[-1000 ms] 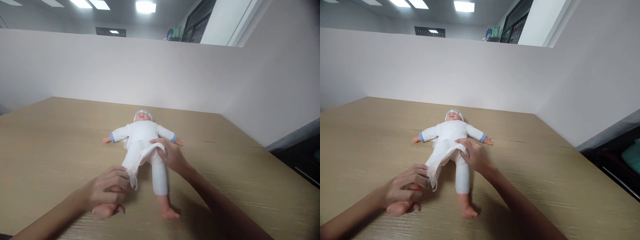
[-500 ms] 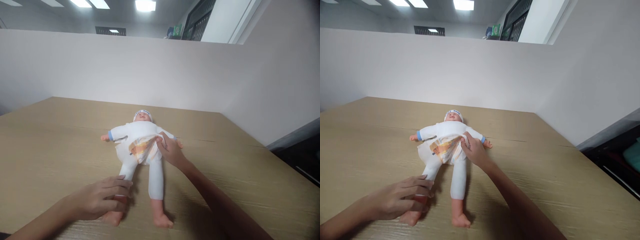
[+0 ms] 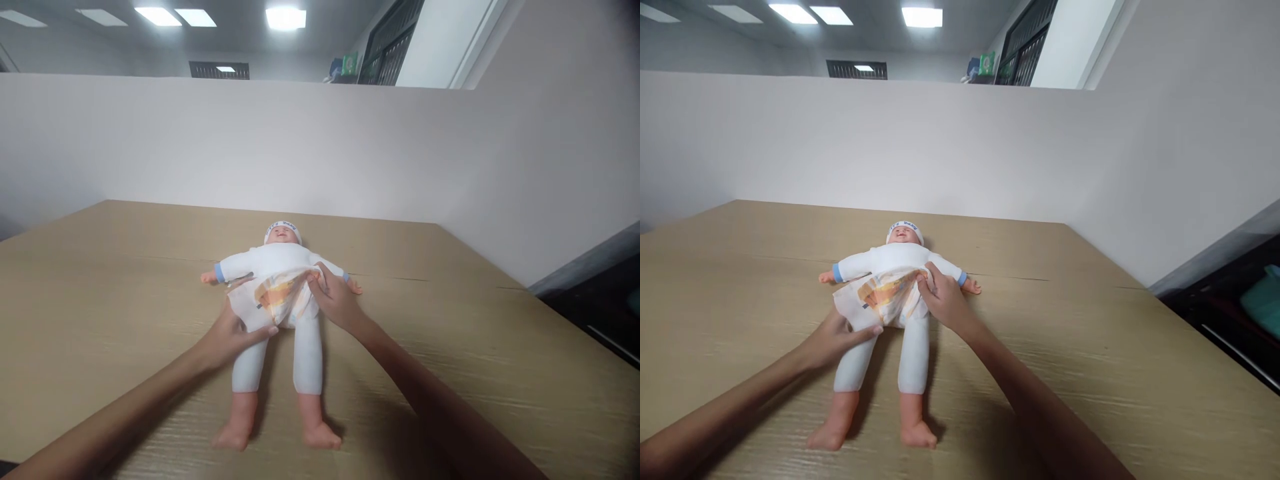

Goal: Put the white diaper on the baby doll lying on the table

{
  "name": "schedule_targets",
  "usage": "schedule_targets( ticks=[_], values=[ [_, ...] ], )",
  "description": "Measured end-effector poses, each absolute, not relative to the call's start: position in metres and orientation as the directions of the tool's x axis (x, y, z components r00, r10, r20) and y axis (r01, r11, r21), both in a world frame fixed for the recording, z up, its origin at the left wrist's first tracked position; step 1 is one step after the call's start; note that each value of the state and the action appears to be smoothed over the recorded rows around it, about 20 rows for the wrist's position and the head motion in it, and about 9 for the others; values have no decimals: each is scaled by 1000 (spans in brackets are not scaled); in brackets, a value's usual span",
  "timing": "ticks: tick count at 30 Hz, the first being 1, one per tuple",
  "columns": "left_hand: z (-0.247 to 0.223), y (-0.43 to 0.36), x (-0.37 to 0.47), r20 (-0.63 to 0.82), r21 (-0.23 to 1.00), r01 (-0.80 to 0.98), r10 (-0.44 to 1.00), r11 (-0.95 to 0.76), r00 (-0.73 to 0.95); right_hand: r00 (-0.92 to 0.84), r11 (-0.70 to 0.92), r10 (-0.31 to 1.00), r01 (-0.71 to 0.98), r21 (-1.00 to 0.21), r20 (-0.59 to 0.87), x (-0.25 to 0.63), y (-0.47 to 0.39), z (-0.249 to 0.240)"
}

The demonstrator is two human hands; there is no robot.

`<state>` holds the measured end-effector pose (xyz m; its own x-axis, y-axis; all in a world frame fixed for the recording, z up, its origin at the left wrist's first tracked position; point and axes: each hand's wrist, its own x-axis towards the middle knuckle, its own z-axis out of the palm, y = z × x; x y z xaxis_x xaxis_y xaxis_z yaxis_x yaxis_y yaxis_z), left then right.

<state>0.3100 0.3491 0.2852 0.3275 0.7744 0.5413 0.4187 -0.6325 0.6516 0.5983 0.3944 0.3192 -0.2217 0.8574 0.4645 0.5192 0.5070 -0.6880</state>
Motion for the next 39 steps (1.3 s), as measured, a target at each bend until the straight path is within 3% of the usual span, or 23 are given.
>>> schedule_targets(
  ticks=[2,7,10,13,18,25,33,39],
  values=[
    [288,366,318,549,671,374,768,-640,330,-237,504,862,485,-715,447,599,394,319],
    [305,388,316,325,738,401,807,-543,494,-281,556,831,403,-726,480,602,397,321],
    [315,394,311,220,748,488,862,-450,457,-258,595,803,395,-699,538,604,400,319],
    [320,403,307,137,776,514,893,-366,428,-245,534,845,412,-738,475,605,405,318],
    [312,429,302,122,830,479,931,-286,344,-261,453,887,329,-829,381,598,418,329],
    [298,447,309,70,951,275,962,-145,265,-175,231,964,179,-956,200,595,443,322],
    [302,443,324,37,999,-14,976,-35,214,-168,179,973,110,-978,159,595,454,300],
    [301,447,325,63,998,4,986,-65,151,-213,136,968,-1,-991,133,596,461,286]
  ],
)
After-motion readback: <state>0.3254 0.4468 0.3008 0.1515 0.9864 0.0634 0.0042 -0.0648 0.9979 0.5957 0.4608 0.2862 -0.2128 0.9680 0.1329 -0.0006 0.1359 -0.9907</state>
